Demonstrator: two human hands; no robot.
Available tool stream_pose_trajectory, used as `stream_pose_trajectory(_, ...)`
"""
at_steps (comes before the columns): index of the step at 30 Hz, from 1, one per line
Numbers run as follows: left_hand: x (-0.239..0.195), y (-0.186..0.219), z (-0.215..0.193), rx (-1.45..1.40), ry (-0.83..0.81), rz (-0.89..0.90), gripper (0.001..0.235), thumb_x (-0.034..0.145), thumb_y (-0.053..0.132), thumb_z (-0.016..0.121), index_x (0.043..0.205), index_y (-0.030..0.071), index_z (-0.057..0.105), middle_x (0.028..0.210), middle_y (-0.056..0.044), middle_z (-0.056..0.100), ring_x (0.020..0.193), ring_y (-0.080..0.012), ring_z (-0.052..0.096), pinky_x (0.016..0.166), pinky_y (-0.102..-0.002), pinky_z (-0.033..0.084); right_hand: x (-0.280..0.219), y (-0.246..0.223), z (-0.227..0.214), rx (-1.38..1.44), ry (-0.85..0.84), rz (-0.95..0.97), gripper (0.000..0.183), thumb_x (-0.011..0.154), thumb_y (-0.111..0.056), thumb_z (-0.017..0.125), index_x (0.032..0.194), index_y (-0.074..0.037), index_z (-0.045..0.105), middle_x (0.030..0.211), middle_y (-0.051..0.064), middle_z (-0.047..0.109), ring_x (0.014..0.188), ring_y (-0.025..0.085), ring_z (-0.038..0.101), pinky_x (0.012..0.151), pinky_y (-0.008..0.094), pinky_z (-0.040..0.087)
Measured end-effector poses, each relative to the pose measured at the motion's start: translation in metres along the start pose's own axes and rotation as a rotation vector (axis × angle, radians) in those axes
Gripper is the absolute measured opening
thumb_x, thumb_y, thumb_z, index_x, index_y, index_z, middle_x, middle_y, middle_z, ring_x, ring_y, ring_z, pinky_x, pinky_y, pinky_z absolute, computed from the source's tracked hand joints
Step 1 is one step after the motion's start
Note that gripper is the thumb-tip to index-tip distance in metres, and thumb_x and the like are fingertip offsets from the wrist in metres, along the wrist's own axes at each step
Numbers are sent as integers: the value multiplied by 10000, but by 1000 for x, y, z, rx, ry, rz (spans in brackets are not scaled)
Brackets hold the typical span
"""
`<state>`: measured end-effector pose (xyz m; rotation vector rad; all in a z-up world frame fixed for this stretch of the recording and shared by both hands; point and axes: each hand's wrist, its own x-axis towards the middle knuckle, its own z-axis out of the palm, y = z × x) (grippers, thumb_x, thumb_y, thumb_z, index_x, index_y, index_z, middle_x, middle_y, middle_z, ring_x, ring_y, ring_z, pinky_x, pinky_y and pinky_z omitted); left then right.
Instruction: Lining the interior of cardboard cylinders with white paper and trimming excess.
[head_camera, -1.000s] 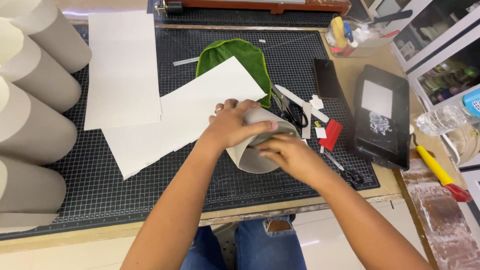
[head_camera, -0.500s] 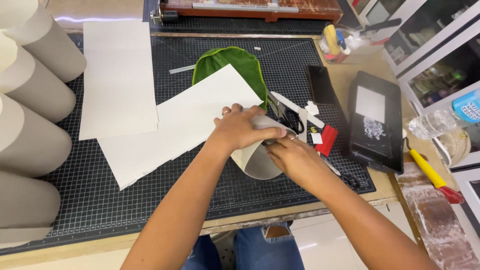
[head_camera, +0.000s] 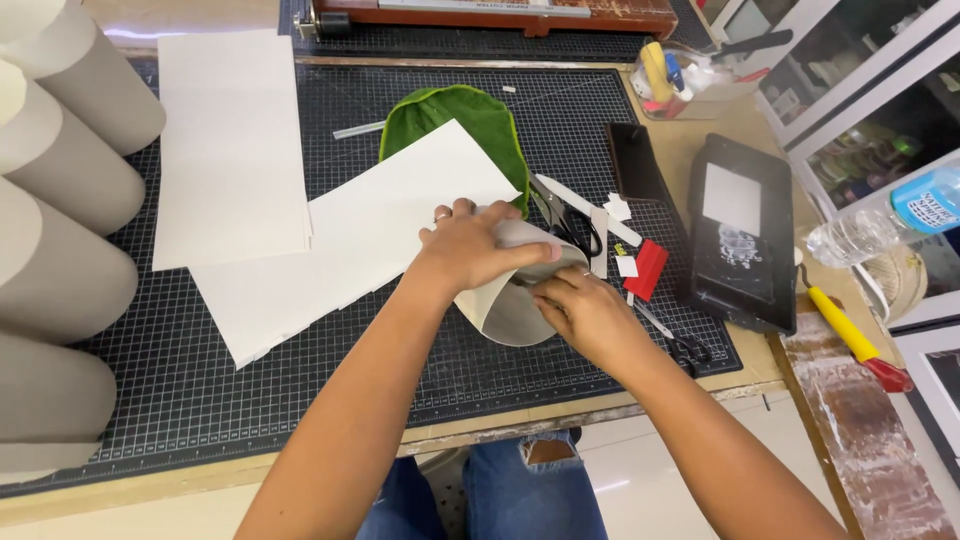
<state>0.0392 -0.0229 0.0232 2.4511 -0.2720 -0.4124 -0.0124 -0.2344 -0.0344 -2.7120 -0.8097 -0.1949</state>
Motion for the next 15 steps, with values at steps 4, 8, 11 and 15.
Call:
stream_pose_trajectory(4, -4, 1, -1, -8, -3, 8, 1079, 667, 958, 440, 1468, 245, 554, 1495, -314, 443, 1391, -552, 397, 1044, -710, 392, 0, -19, -2, 200, -53, 11, 149, 979, -178, 656, 1047, -127, 779, 978, 91, 765, 993, 287, 725, 884, 398, 588)
stream_pose_trajectory(8, -2, 1, -1, -4, 22, 25, 1094, 656, 969, 447, 1458, 234, 571, 1467, -328, 466, 1374, -559, 415, 1023, -722, 398, -1, 2, 12, -20, 56, -52, 122, 972, -183, 685, 1020, -94, 753, 938, 104, 738, 968, 330, 714, 824, 425, 579)
stream_pose_trajectory(11, -5, -1, 0, -21, -1, 3, 1090, 670, 961, 442, 1475, 234, 551, 1493, -324, 438, 1392, -565, 391, 1046, -722, 379, -3, -14, 0, -27, 46, -14, 154, 991, -221, 659, 1037, -111, 756, 955, 84, 726, 1008, 305, 701, 867, 409, 564)
stream_pose_trajectory(15, -4, 4, 0, -3, -6, 18, 1073, 668, 949, 469, 1469, 240, 556, 1496, -318, 438, 1388, -565, 392, 1043, -723, 380, 0, -15, 0, 63, -28, 9, 162, 988, -194, 655, 1072, -110, 766, 1018, 120, 754, 1027, 325, 709, 892, 420, 566)
